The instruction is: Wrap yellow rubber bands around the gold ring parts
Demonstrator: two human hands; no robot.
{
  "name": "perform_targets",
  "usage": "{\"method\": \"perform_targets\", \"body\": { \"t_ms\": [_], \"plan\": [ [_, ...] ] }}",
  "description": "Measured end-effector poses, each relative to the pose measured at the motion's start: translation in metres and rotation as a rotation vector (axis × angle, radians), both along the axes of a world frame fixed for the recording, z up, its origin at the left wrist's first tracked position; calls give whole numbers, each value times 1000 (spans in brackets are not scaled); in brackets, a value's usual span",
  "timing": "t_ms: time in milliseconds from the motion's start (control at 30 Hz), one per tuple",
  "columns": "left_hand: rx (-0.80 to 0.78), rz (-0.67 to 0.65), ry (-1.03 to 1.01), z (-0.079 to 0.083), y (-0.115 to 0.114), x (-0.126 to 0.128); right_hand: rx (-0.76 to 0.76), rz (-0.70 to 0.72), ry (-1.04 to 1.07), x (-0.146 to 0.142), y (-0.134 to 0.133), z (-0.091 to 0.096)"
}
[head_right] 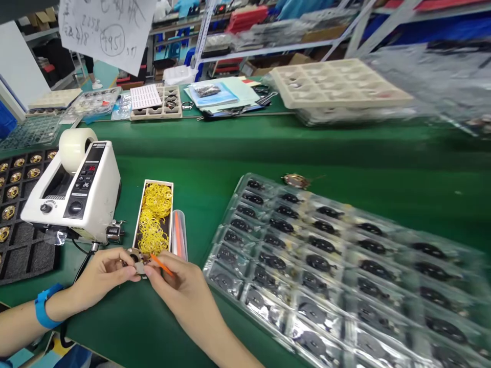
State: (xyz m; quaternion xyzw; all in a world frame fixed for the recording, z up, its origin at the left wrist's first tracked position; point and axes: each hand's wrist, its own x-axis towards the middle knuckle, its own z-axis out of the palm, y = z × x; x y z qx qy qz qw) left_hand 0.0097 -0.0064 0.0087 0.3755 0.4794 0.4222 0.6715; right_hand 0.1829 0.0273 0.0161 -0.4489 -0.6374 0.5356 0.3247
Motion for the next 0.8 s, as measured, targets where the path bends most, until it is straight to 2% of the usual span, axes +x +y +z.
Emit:
{"method": "perform_targets", "body": {
  "t_ms": [167,300,433,633,800],
  "plan": [
    [1,1,-26,4,-1,0,-8,-4,25,0,-2,-3],
    [6,-1,-108,7,-3,0,-22,-81,97,4,1,-6],
    [-19,-64,-191,6,-5,-2,15,-145,128,6,4,-7],
    [40,-107,-104,3,-8,0,-21,-135,126,1,3,-10],
    [72,-126,-32,5,-9,2,10,-113,110,0,2,-8]
  ]
}}
